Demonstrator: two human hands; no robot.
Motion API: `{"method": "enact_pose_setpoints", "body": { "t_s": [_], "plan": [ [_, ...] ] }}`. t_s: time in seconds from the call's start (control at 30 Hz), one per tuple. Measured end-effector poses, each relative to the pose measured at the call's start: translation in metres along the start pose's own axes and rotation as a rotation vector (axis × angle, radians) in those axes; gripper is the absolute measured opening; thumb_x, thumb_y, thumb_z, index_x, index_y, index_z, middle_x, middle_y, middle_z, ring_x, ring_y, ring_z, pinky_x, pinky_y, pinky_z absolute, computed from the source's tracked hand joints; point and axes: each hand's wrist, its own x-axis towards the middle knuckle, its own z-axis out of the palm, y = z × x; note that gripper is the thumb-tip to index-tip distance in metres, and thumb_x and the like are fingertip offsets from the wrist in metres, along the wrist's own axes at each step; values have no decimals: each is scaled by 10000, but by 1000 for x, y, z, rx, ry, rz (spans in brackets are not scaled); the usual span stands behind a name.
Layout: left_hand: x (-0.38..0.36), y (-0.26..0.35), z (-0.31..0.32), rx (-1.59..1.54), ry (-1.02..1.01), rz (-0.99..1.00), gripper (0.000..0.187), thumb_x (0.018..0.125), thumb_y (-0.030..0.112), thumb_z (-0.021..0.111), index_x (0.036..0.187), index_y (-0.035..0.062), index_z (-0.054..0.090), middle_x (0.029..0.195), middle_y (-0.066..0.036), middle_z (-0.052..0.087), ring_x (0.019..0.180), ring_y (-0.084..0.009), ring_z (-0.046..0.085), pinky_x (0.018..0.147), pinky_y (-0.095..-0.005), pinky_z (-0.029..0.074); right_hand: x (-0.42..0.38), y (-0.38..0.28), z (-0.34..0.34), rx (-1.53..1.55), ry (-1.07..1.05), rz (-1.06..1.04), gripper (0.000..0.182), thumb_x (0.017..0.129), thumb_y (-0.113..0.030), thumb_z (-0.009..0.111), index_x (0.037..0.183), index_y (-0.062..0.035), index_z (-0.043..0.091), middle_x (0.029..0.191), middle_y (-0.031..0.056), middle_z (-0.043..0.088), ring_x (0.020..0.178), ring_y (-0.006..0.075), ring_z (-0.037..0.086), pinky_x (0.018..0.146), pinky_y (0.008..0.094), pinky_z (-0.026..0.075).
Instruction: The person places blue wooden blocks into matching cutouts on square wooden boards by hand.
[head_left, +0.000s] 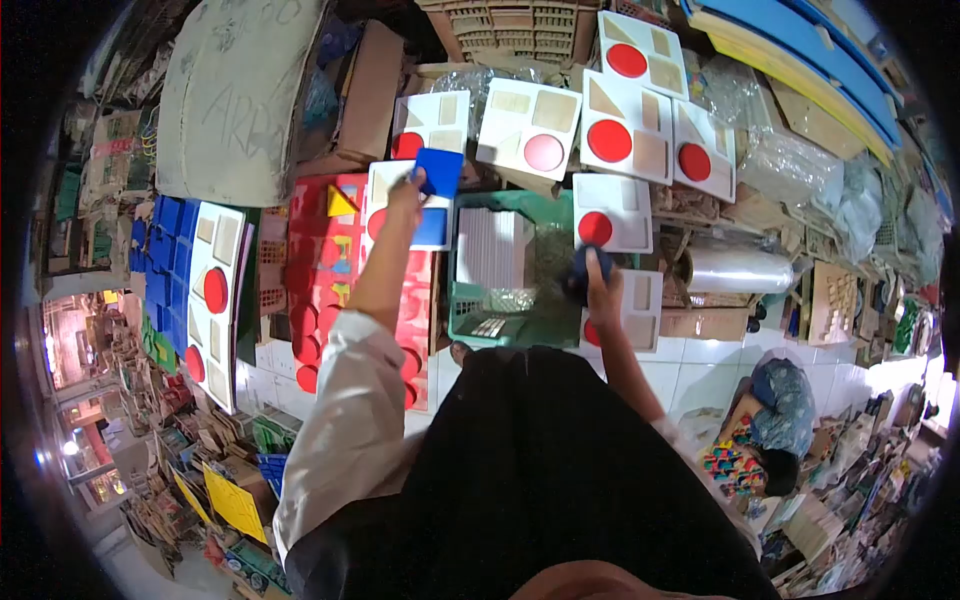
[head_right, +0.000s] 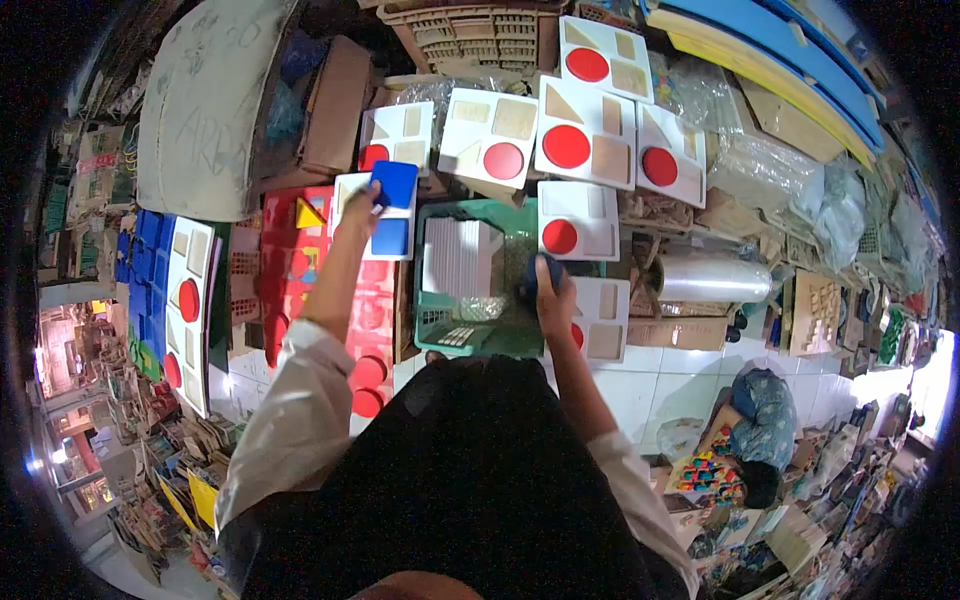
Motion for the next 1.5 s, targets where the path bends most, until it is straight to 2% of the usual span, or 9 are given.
{"method": "enact_pose_setpoints", "body": {
  "t_s": [0.1,0.3,0.37,0.53,0.7,0.8,1.23,1.43,1.5],
  "plan": [
    [128,-1,-8,449,142,437,311,733,219,692,966,28,615,823,-90,624,715,-161,576,658,-279,454,-30,19,-25,19,127,119,300,867,-293,548,829,4,570,679,5,515,568,90,461,493,242,416],
    [194,8,23,1163,127,367,307,736,257,668,893,-4,631,842,-139,639,670,-176,631,575,-297,519,-52,48,-76,-29,268,181,249,877,-253,534,808,-16,566,681,-7,525,581,75,471,524,235,401],
    [196,10,28,1315,-48,82,356,757,316,625,920,-1,629,872,-158,642,703,-225,645,598,-322,525,-48,72,-102,-107,269,228,262,872,-265,538,831,-11,584,684,3,545,596,81,486,544,240,410],
    [209,-3,26,1401,35,93,264,777,227,553,902,15,648,939,-183,628,867,-278,622,779,-357,487,-46,111,-135,-139,356,331,343,837,-314,578,864,26,612,745,58,606,646,144,543,590,300,439],
    [208,3,27,2012,-106,478,239,736,171,533,895,30,643,941,-175,628,916,-293,606,788,-365,485,-40,105,-128,-207,333,319,345,838,-317,576,866,25,613,741,59,604,644,142,540,588,297,437],
    [198,-2,41,1726,120,474,253,694,181,580,893,32,627,947,-178,625,912,-305,605,792,-369,486,-44,101,-130,-227,327,309,346,838,-319,575,867,24,613,738,60,603,643,141,538,587,295,436],
    [171,0,54,1442,69,448,610,590,376,734,1009,-20,534,988,-184,607,934,-323,588,804,-376,484,-59,92,-127,-300,307,252,352,840,-327,570,874,21,613,728,62,598,637,137,529,582,289,431],
    [-36,38,17,721,-270,753,612,721,297,680,1227,42,447,857,-160,611,759,-205,598,670,-350,465,-47,72,-82,-387,121,126,355,840,-330,568,876,20,613,723,63,596,635,135,525,580,286,429],
    [-135,78,-39,495,-429,755,573,715,100,687,1234,42,450,1006,-62,605,893,-131,569,822,-295,440,-38,63,-56,-429,1,54,356,840,-331,567,877,19,613,721,63,595,634,134,523,579,285,428]
  ]
}}
